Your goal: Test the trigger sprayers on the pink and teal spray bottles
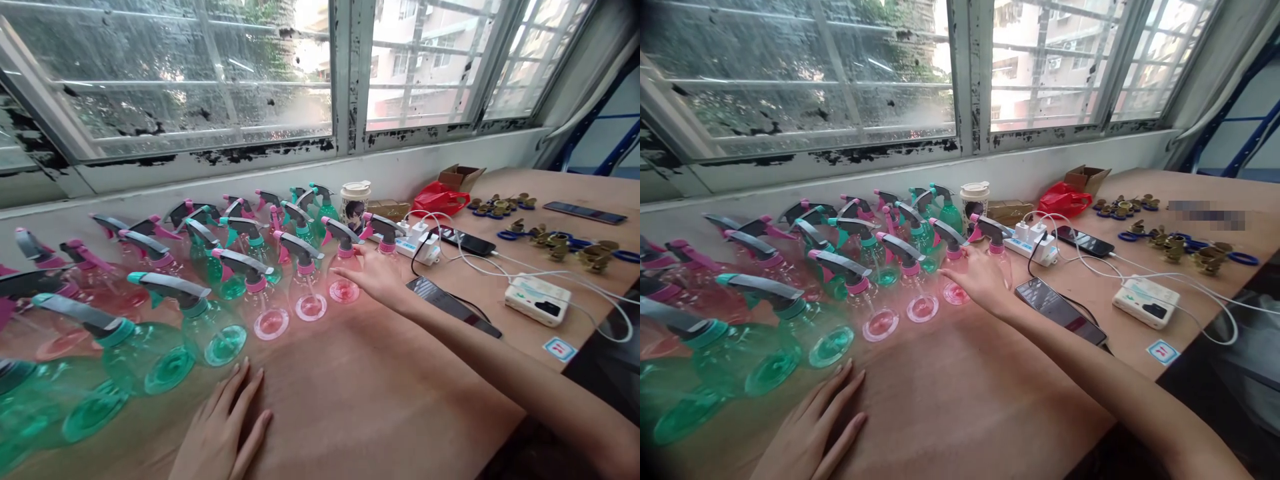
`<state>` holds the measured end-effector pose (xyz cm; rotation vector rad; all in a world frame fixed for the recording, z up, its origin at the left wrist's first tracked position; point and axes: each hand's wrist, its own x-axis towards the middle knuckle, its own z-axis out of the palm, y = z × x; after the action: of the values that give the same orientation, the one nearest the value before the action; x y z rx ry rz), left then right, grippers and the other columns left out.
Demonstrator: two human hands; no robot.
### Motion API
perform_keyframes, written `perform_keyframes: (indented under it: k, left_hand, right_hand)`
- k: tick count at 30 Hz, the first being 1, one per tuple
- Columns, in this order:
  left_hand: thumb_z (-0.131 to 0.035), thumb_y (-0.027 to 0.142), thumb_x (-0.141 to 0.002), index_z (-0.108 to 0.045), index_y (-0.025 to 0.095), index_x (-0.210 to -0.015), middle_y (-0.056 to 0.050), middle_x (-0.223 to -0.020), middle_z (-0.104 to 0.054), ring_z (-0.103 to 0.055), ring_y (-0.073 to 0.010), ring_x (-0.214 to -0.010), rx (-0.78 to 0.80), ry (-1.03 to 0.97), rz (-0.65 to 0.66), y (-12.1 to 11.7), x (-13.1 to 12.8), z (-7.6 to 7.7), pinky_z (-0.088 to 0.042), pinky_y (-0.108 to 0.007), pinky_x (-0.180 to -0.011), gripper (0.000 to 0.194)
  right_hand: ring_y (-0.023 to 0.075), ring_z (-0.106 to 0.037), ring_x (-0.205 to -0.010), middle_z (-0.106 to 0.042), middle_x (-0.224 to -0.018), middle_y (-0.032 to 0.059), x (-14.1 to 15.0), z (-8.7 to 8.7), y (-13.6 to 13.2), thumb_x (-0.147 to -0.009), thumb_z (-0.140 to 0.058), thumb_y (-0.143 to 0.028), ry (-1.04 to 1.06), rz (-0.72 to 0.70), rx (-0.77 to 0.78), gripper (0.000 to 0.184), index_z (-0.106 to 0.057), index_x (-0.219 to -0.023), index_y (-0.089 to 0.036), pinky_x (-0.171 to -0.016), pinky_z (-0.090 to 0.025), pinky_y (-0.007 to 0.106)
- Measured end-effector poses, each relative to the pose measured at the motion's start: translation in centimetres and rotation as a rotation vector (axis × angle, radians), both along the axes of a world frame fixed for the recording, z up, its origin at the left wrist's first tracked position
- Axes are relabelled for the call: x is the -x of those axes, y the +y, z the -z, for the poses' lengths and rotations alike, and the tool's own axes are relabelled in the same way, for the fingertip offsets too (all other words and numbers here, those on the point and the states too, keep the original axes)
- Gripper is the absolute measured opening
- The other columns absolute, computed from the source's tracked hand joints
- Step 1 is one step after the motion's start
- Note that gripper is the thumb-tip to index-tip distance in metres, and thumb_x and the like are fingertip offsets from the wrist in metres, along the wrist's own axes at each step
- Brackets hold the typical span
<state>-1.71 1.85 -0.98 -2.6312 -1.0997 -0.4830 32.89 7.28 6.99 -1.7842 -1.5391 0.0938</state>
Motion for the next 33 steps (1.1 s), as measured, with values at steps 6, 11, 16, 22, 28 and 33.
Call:
perform_keyframes:
  k: [6, 11, 16, 22, 28, 33]
  left_hand:
    - [-0.035, 0.047, -0.102, -0.050, 0.021, -0.138, -0.011, -0.142, -0.053, -0.057, -0.0305, -0.124, 0.025, -0.020, -0.003, 0.2, 0.1, 0.2, -0.053, -0.047, -0.096, 0.047]
    - [-0.034, 0.047, -0.102, -0.051, 0.022, -0.138, -0.010, -0.144, -0.051, -0.055, -0.0299, -0.126, 0.051, -0.027, -0.019, 0.4, 0.2, 0.3, -0.051, -0.047, -0.098, 0.048]
    - [-0.036, 0.049, -0.101, -0.054, 0.020, -0.137, -0.011, -0.142, -0.053, -0.055, -0.0313, -0.125, 0.078, -0.033, -0.025, 0.3, 0.0, 0.1, -0.051, -0.049, -0.098, 0.050]
    - [-0.036, 0.051, -0.100, -0.060, 0.018, -0.131, -0.013, -0.140, -0.055, -0.054, -0.0318, -0.125, 0.107, -0.026, -0.037, 0.4, -0.6, -0.1, -0.048, -0.049, -0.100, 0.051]
    - [-0.038, 0.049, -0.100, -0.061, 0.016, -0.129, -0.015, -0.139, -0.056, -0.054, -0.0319, -0.125, 0.143, -0.031, -0.056, 0.0, -0.9, -0.1, -0.046, -0.050, -0.101, 0.050]
    - [-0.042, 0.044, -0.100, -0.060, 0.014, -0.130, -0.017, -0.140, -0.055, -0.052, -0.0320, -0.126, 0.159, -0.018, -0.069, -0.6, -1.3, -0.6, -0.044, -0.050, -0.102, 0.046]
  right_hand:
    - [0.0350, -0.065, -0.109, -0.069, -0.118, 0.0154, -0.1, 0.0, -1.1, -0.082, -0.067, -0.052, -0.046, -0.006, 0.023, 0.054, -0.062, -0.118, -0.013, -0.086, -0.051, 0.044]
    - [0.0343, -0.068, -0.099, -0.070, -0.110, 0.0132, -0.5, 0.1, -4.4, -0.082, -0.064, -0.056, -0.085, -0.011, 0.046, 0.053, -0.061, -0.117, -0.017, -0.077, -0.052, 0.042]
    - [0.0312, -0.068, -0.089, -0.070, -0.103, 0.0117, 0.0, 0.4, -8.4, -0.085, -0.056, -0.062, -0.158, -0.108, 0.072, 0.054, -0.060, -0.118, -0.020, -0.070, -0.051, 0.040]
    - [0.0246, -0.064, -0.087, -0.066, -0.098, 0.0056, 3.0, -2.2, -12.9, -0.081, -0.064, -0.059, -0.187, -0.401, 0.167, 0.056, -0.057, -0.126, -0.025, -0.079, -0.052, 0.040]
    - [0.0329, -0.048, -0.122, -0.052, -0.134, 0.0124, 4.8, -3.6, -13.5, -0.064, -0.076, -0.065, -0.166, -0.570, 0.073, 0.092, -0.044, -0.143, -0.029, -0.100, -0.045, 0.050]
    - [0.0182, -0.060, -0.088, -0.062, -0.119, 0.0063, 6.0, -2.3, -10.9, -0.071, -0.080, -0.046, 0.311, -0.880, 0.150, 0.071, -0.051, -0.134, -0.029, -0.077, -0.055, 0.032]
